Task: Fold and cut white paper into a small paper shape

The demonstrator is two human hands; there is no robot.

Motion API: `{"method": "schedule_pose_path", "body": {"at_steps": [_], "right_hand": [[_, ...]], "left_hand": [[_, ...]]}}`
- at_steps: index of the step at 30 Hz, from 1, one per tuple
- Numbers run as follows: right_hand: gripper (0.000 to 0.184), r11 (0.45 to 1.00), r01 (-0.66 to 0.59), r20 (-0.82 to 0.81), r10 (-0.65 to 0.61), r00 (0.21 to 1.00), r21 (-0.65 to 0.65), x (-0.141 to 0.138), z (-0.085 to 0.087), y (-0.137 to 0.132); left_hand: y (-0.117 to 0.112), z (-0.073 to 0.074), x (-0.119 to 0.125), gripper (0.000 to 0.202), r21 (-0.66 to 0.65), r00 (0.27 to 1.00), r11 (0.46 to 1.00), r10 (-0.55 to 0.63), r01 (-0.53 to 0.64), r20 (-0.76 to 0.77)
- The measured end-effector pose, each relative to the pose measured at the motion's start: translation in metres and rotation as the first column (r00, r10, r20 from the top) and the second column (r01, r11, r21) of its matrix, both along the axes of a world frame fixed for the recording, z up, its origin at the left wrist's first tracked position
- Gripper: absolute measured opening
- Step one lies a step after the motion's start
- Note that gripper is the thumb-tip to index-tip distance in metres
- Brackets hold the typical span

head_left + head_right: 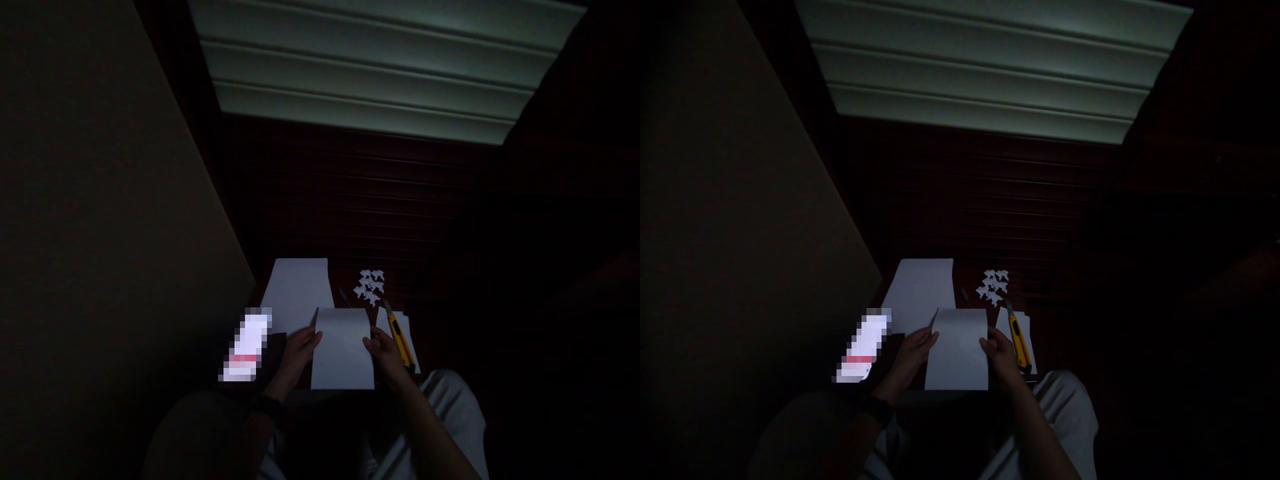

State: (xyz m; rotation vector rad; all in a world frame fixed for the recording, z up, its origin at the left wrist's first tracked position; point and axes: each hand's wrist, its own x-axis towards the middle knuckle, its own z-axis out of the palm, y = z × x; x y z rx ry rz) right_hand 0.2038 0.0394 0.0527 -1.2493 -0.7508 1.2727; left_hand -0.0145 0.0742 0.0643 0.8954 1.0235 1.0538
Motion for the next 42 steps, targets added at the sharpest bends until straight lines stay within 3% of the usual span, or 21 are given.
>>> {"method": "schedule_pose_path", "body": {"at_steps": [3, 7, 11, 19, 26, 32, 37, 42], "right_hand": [[0.055, 1.000, -0.007, -0.022, 0.007, 1.000, 0.012, -0.001, 0.003, -0.001], [0.044, 0.993, -0.107, -0.064, 0.109, 0.992, 0.045, -0.002, 0.002, -0.002], [0.042, 0.995, -0.095, -0.051, 0.096, 0.994, 0.023, 0.000, -0.002, 0.000], [0.048, 0.996, -0.087, -0.051, 0.088, 0.995, 0.012, 0.002, -0.006, 0.001], [0.041, 0.996, -0.084, -0.162, 0.085, 0.983, 0.016, 0.005, -0.006, 0.001], [0.037, 0.983, -0.171, -0.184, 0.180, 0.966, 0.061, 0.004, 0.004, -0.001], [0.041, 0.961, -0.275, -0.152, 0.278, 0.948, 0.043, 0.005, 0.007, -0.001], [0.043, 0.959, -0.284, -0.140, 0.282, 0.949, 0.009, 0.007, 0.006, 0.000]], "left_hand": [[0.000, 0.002, 0.000, 0.049, 0.000, 0.999, 1.000, -0.018, 0.018, 0.033], [0.000, 0.005, -0.001, 0.058, -0.013, 1.000, 1.000, -0.019, 0.019, 0.025], [0.001, 0.003, -0.002, 0.053, 0.009, 0.998, 0.998, -0.069, 0.069, 0.002], [0.001, -0.002, 0.001, 0.048, 0.027, 1.000, 1.000, -0.001, 0.002, -0.016], [0.003, -0.006, -0.001, 0.051, 0.033, 0.996, 0.996, -0.081, 0.083, -0.049], [0.004, -0.006, -0.003, 0.037, 0.030, 0.987, 0.988, -0.151, 0.153, -0.050], [0.003, -0.007, -0.003, 0.035, 0.035, 0.992, 0.993, -0.110, 0.112, -0.068], [0.002, -0.003, -0.002, 0.034, 0.042, 0.995, 0.996, -0.077, 0.080, -0.060]]}}
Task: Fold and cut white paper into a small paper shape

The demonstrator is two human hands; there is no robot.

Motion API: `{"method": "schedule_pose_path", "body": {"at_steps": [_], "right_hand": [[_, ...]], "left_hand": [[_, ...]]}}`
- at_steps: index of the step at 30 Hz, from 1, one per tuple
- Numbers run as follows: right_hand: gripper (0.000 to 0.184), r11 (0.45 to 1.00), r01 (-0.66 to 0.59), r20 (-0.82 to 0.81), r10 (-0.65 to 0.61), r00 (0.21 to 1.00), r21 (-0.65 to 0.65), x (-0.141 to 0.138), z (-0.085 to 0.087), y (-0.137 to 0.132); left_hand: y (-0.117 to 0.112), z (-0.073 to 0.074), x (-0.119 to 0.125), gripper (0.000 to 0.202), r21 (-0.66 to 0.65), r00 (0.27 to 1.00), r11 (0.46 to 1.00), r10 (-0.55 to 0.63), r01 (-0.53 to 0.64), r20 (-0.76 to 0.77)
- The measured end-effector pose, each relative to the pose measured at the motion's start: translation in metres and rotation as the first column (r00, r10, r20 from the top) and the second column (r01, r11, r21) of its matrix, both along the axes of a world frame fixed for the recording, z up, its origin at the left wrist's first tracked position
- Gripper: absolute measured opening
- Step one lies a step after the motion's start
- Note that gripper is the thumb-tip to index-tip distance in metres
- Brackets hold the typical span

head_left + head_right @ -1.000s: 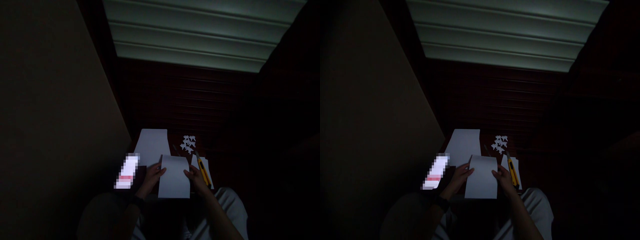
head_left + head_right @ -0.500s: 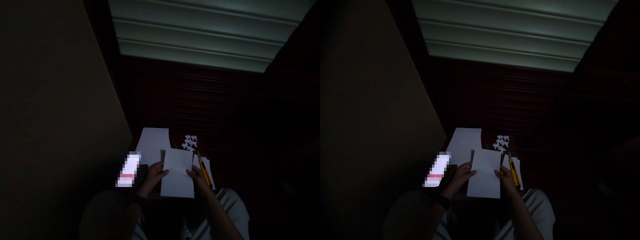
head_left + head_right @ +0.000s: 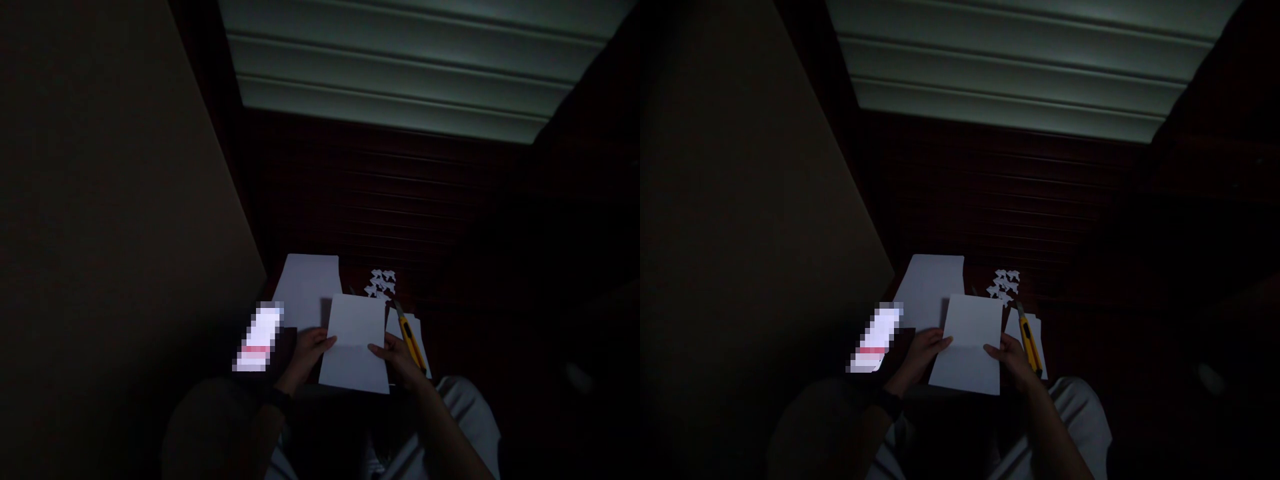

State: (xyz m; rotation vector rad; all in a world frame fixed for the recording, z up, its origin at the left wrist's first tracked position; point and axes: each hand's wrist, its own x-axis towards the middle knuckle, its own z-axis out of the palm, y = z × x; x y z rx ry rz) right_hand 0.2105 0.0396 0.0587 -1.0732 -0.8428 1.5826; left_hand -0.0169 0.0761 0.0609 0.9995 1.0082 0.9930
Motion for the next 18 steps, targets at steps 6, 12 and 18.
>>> {"method": "schedule_pose_path", "body": {"at_steps": [6, 12, 18], "right_hand": [[0.047, 0.999, 0.030, 0.008, -0.031, 1.000, 0.023, -0.0037, 0.0047, -0.0014], [0.045, 1.000, 0.019, 0.050, -0.020, 0.999, 0.021, -0.0044, 0.0018, -0.0031], [0.054, 1.000, -0.016, 0.015, 0.016, 1.000, 0.023, -0.0048, 0.0073, -0.0020]], "left_hand": [[0.0017, -0.0029, 0.0040, 0.038, 0.012, 0.993, 0.993, 0.116, -0.116, -0.001], [0.0000, -0.0010, 0.0048, 0.041, 0.039, 0.999, 0.999, 0.022, -0.024, 0.045], [0.0004, 0.0001, 0.0028, 0.047, 0.022, 0.999, 1.000, -0.007, 0.006, 0.049]]}}
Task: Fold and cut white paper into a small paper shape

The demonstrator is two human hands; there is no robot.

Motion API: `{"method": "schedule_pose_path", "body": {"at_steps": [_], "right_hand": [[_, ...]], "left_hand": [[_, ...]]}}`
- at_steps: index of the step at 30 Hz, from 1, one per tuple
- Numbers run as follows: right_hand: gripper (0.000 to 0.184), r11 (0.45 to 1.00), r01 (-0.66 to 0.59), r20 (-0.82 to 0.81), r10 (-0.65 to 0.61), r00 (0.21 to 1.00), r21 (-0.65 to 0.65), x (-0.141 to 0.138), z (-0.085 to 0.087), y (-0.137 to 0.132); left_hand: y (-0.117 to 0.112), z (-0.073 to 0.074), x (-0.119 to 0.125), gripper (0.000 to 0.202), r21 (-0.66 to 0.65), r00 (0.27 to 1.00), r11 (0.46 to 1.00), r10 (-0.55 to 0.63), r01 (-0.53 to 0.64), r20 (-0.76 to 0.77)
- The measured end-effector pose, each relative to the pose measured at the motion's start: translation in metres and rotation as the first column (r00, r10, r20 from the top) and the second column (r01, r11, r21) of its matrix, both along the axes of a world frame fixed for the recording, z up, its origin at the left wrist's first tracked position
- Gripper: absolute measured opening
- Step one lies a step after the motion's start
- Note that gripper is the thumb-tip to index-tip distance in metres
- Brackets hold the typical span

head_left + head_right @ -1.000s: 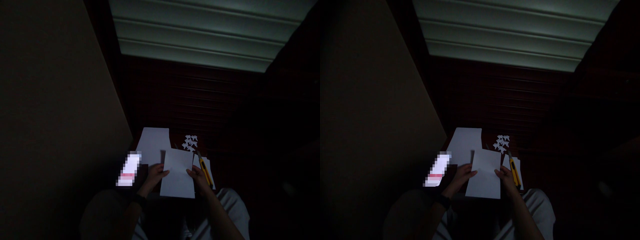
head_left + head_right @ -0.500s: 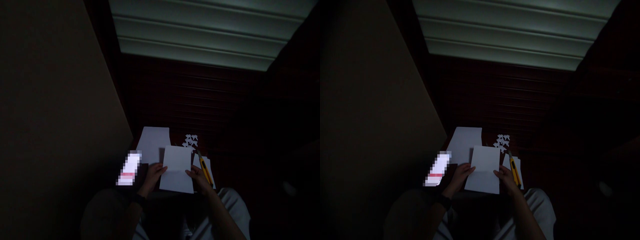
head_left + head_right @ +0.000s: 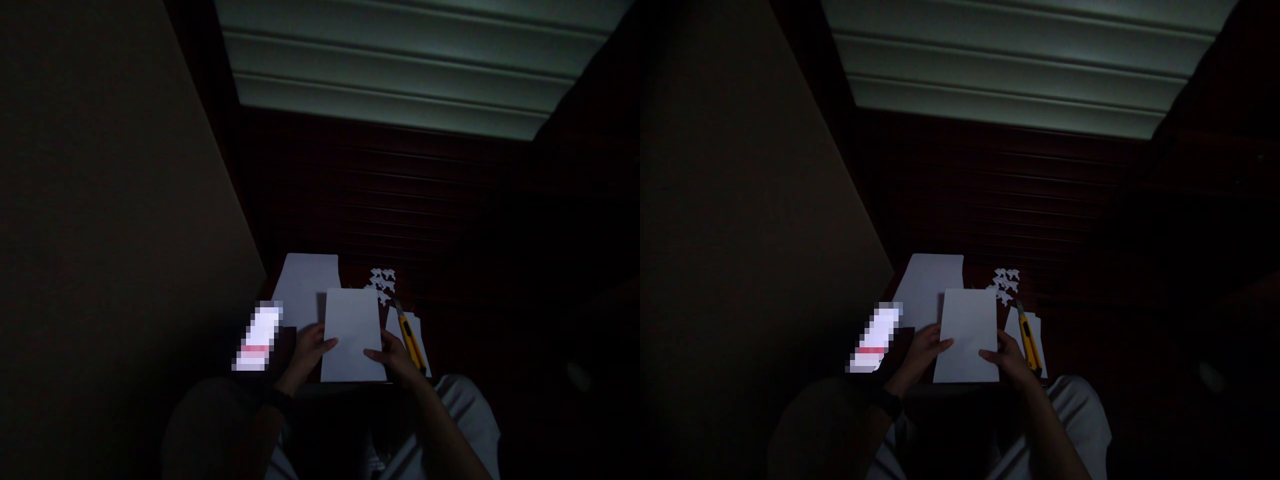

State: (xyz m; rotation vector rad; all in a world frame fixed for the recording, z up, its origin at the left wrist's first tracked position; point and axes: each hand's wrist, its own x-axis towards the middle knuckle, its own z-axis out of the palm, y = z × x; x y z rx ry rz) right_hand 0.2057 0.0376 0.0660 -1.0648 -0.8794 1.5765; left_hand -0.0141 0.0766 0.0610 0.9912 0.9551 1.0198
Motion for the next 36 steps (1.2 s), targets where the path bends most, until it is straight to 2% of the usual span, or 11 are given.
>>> {"method": "schedule_pose_path", "body": {"at_steps": [4, 9, 12, 15, 17, 21, 23, 28, 33, 36], "right_hand": [[0.050, 1.000, -0.029, 0.006, 0.029, 1.000, -0.008, 0.001, -0.001, 0.001], [0.049, 1.000, 0.020, -0.044, -0.020, 0.999, -0.010, 0.001, -0.001, -0.001], [0.055, 1.000, 0.021, -0.049, -0.021, 0.999, -0.001, 0.000, 0.003, -0.003], [0.066, 0.999, -0.050, 0.008, 0.051, 0.999, -0.019, 0.001, 0.004, -0.004], [0.071, 0.998, -0.045, 0.038, 0.046, 0.998, -0.036, 0.001, 0.000, -0.004], [0.073, 0.995, 0.092, 0.036, -0.091, 0.995, -0.042, -0.001, -0.008, -0.005], [0.075, 0.991, 0.126, 0.044, -0.124, 0.991, -0.041, -0.002, -0.011, -0.005], [0.078, 0.988, 0.142, 0.086, -0.137, 0.987, -0.062, -0.003, -0.015, -0.002], [0.075, 0.979, 0.196, 0.089, -0.191, 0.977, -0.053, -0.002, -0.020, -0.003], [0.074, 0.975, 0.219, 0.068, -0.217, 0.974, -0.034, -0.001, -0.020, -0.004]], "left_hand": [[0.002, -0.002, 0.000, 0.047, -0.016, 0.998, 0.999, 0.050, -0.051, -0.022], [0.002, -0.007, 0.000, 0.043, -0.020, 0.994, 0.995, 0.098, -0.099, -0.052], [0.001, -0.010, 0.001, 0.038, 0.014, 0.993, 0.993, 0.115, -0.114, -0.037], [0.001, -0.008, 0.002, 0.038, 0.022, 0.991, 0.991, 0.133, -0.132, -0.027], [0.000, -0.005, 0.002, 0.046, 0.018, 0.993, 0.993, 0.117, -0.117, -0.017], [-0.002, 0.002, 0.000, 0.078, -0.008, 0.999, 0.999, 0.033, -0.033, -0.020], [-0.002, 0.004, -0.002, 0.085, -0.013, 0.999, 1.000, 0.020, -0.020, -0.025], [-0.001, -0.002, -0.001, 0.078, 0.014, 0.999, 0.999, 0.047, -0.047, 0.008], [0.001, -0.009, 0.003, 0.065, -0.008, 0.993, 0.994, 0.113, -0.113, -0.039], [0.002, -0.013, 0.003, 0.060, 0.008, 0.994, 0.995, 0.100, -0.100, -0.048]]}}
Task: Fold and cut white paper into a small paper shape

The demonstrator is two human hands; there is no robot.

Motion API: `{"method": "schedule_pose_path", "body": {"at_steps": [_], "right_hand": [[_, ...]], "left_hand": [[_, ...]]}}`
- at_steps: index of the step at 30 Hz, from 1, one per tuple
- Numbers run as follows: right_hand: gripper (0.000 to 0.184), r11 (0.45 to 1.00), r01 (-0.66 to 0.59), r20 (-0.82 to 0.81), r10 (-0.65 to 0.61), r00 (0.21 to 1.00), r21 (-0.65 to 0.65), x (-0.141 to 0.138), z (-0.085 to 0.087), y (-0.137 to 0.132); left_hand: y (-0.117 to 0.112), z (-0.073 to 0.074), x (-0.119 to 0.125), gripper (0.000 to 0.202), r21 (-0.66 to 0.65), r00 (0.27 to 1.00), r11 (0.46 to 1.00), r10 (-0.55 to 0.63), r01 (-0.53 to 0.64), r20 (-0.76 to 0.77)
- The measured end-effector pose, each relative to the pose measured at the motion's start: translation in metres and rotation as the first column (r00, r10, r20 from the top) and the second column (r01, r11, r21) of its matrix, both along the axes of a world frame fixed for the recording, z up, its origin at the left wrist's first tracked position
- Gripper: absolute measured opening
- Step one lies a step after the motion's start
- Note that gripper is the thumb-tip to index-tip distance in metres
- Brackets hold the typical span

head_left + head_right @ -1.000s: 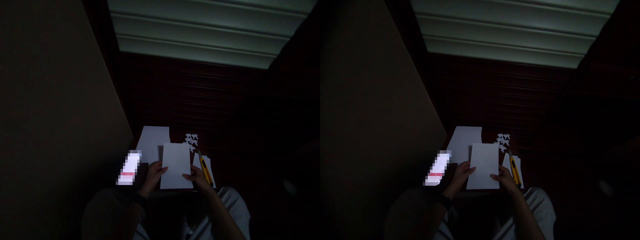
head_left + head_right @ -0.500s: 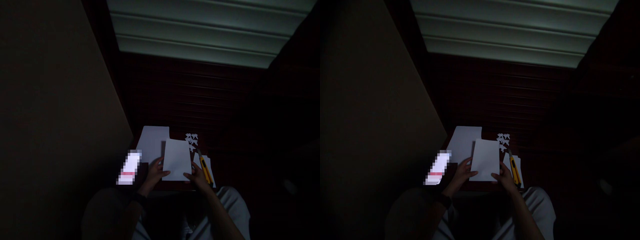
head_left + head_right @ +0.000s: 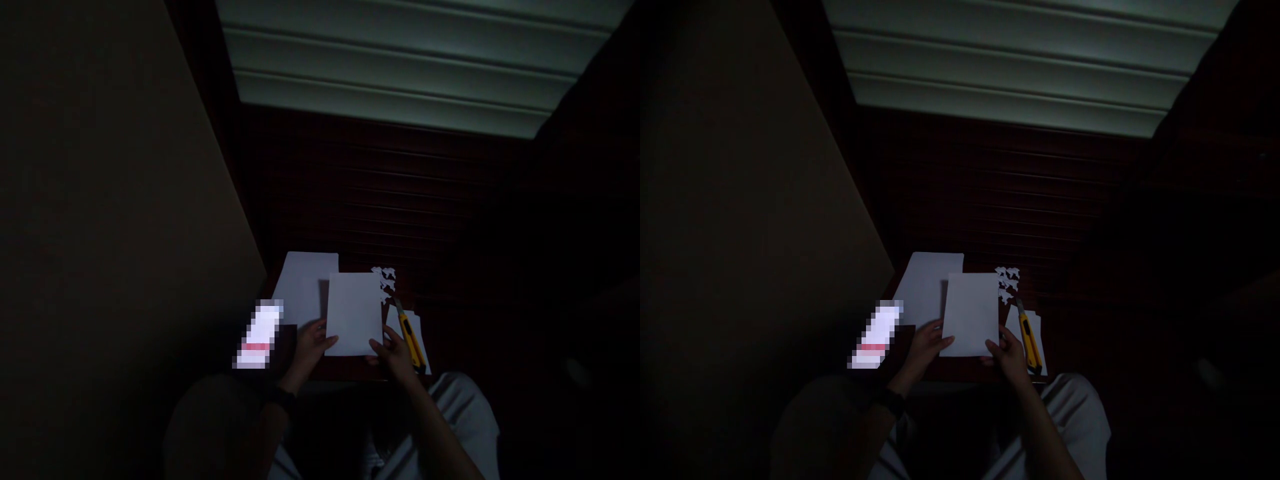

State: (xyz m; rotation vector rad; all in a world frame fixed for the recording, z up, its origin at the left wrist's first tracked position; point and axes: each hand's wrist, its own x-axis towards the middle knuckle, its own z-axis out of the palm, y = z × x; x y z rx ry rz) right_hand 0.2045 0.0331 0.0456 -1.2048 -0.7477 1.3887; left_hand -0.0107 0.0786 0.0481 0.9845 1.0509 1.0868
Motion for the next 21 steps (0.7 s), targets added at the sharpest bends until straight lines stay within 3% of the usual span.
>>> {"method": "schedule_pose_path", "body": {"at_steps": [6, 12, 18, 21], "right_hand": [[0.070, 0.999, 0.043, -0.073, -0.042, 0.996, 0.009, 0.003, 0.002, 0.000], [0.064, 0.993, 0.112, -0.098, -0.109, 0.989, 0.028, 0.002, -0.003, 0.003], [0.064, 0.986, 0.161, -0.122, -0.155, 0.980, 0.042, 0.002, -0.010, 0.005], [0.064, 0.976, 0.215, -0.123, -0.210, 0.970, 0.029, 0.001, -0.011, 0.006]], "left_hand": [[0.000, 0.000, -0.002, 0.056, -0.036, 0.998, 0.999, -0.018, 0.015, -0.065], [-0.003, 0.003, -0.002, 0.062, -0.085, 0.988, 0.985, -0.142, 0.147, 0.055], [0.000, -0.006, -0.003, 0.064, -0.056, 0.991, 0.989, -0.135, 0.135, 0.003], [0.000, -0.004, -0.003, 0.064, -0.078, 0.989, 0.986, -0.147, 0.146, -0.010]]}}
